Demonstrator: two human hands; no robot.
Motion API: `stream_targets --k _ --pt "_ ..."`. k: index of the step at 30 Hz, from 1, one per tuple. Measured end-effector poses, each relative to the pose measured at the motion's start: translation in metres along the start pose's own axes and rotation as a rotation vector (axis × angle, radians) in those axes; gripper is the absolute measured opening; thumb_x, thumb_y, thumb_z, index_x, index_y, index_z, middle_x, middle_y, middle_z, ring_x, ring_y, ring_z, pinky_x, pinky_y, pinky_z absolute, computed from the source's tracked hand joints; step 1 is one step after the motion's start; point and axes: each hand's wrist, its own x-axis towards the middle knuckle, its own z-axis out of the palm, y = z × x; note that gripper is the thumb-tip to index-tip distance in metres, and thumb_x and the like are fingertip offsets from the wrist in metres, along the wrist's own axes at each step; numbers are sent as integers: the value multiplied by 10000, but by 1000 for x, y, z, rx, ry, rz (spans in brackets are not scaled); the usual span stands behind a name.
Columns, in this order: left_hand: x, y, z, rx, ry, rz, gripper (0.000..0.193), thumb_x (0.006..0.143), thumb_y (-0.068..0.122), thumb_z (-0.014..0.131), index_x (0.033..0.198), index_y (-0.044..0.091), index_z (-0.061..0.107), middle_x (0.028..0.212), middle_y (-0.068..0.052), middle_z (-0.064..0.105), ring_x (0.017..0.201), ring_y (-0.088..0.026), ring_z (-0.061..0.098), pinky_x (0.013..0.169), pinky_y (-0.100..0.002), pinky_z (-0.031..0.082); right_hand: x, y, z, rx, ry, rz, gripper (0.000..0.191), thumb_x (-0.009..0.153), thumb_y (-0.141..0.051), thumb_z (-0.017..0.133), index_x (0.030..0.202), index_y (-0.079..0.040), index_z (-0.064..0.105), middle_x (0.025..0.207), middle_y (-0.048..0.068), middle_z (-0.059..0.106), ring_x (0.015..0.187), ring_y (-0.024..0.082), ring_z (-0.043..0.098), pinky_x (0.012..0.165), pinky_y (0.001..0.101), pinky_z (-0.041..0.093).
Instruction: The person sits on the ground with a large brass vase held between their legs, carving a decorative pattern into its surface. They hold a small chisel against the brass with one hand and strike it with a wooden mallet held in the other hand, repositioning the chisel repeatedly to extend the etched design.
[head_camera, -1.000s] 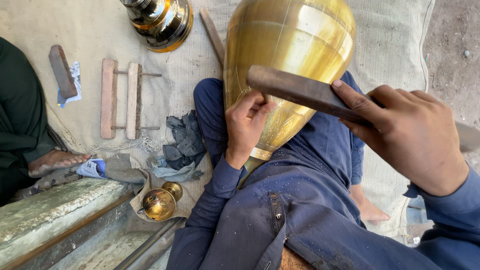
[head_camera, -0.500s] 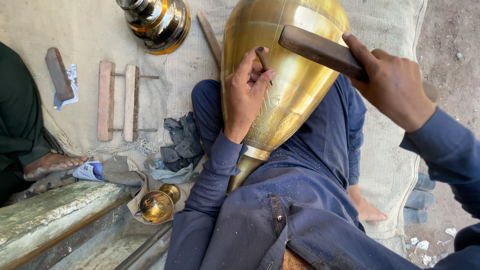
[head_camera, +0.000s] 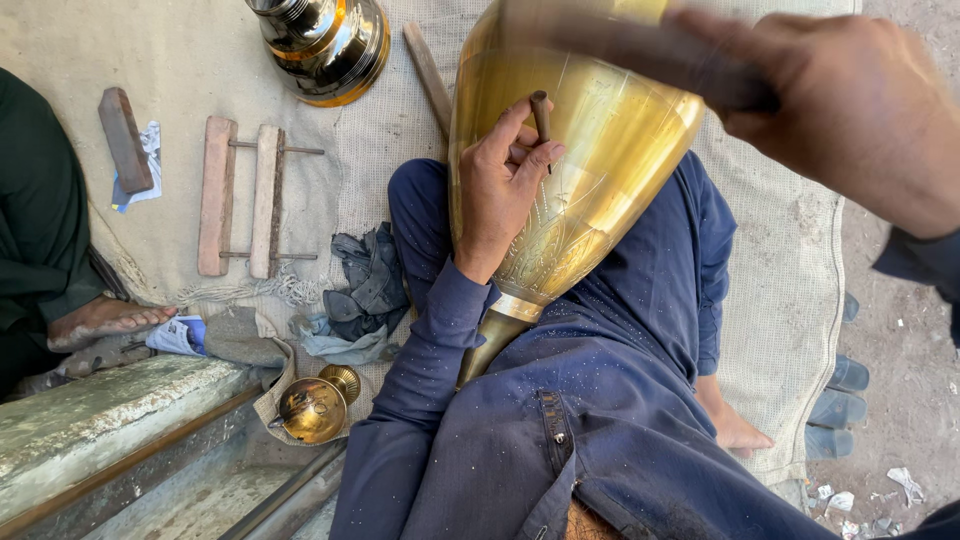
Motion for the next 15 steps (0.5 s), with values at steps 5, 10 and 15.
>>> stream_targets --k 5,10,15 --pt "1 0 0 14 0 -19 448 924 84 797 1339 55 630 823 -54 770 697 -102 759 595 -234 597 -2 -7 -5 102 114 -10 777 863 -103 773 1601 -122 532 922 139 690 695 211 686 624 324 580" --pt "-2 0 1 38 15 13 462 929 75 798 1357 57 624 822 -59 757 692 -103 732 621 -245 583 -6 -7 -6 -99 28 -45 658 961 -257 744 1573 -166 519 995 102 703 731 181 683 665 300 582" --pt "-4 1 1 36 14 5 453 937 66 797 1358 62 631 820 -58 750 691 -96 720 624 -250 582 -8 -5 -4 -282 -156 50 695 973 -298 760 1612 -223 499 952 65 729 702 172 716 649 304 610"
